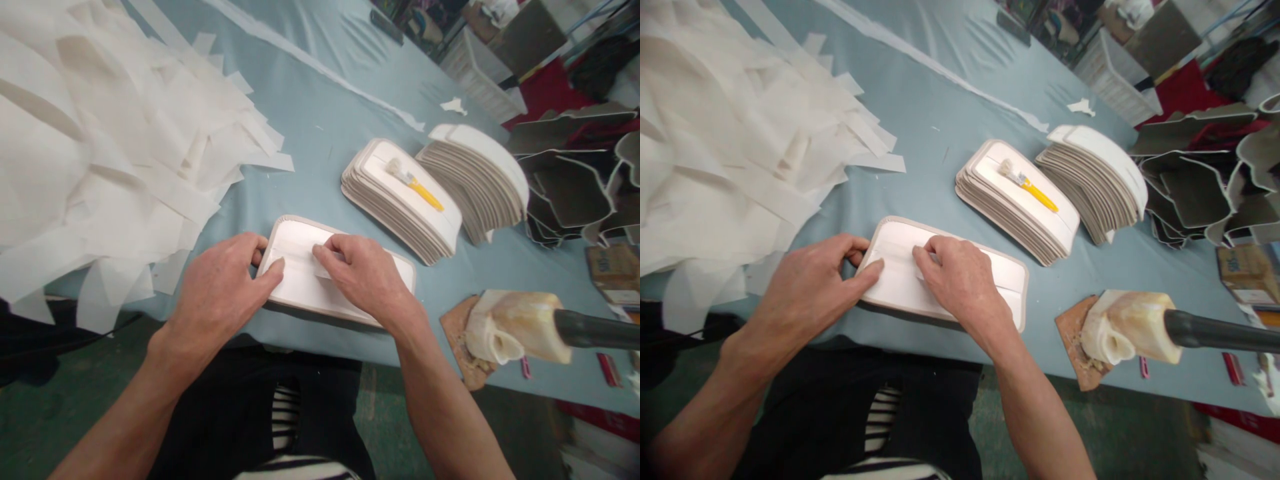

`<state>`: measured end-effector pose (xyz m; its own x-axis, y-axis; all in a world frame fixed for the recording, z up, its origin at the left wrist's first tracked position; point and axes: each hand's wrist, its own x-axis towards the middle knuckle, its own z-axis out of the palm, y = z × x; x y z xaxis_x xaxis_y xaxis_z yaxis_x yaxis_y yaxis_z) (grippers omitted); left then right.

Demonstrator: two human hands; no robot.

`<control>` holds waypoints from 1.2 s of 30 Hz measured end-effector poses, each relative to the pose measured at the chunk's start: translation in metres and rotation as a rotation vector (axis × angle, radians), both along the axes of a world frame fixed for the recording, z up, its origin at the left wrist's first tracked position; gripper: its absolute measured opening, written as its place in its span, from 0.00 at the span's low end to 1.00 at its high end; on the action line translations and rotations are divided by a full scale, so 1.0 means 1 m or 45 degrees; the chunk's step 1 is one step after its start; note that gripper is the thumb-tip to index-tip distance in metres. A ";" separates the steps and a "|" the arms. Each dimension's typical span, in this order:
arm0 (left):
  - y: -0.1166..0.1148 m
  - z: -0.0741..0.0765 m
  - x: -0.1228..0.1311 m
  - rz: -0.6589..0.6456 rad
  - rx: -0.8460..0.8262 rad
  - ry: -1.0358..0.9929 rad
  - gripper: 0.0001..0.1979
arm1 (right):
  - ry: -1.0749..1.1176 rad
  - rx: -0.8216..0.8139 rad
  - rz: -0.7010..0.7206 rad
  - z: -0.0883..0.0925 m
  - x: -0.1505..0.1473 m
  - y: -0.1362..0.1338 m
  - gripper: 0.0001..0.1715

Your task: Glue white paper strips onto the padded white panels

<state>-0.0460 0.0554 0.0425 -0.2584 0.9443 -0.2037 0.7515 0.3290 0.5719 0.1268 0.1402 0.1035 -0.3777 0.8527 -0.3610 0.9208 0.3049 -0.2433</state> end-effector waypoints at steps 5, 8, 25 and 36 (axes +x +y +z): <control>0.002 0.002 0.004 0.016 -0.032 0.042 0.10 | -0.020 -0.009 -0.002 0.000 0.000 -0.001 0.21; 0.004 0.003 0.002 0.013 -0.058 0.039 0.08 | -0.047 0.000 0.004 0.000 0.000 -0.002 0.21; 0.001 0.003 0.000 0.036 -0.058 -0.063 0.16 | -0.102 0.020 0.030 -0.002 0.000 -0.003 0.21; -0.010 -0.008 -0.009 -0.219 0.586 0.103 0.21 | -0.129 0.001 0.024 0.001 -0.002 -0.002 0.20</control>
<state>-0.0551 0.0453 0.0343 -0.0885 0.9619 0.2587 0.8208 -0.0767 0.5660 0.1250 0.1379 0.1048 -0.3552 0.8461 -0.3973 0.9348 0.3225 -0.1489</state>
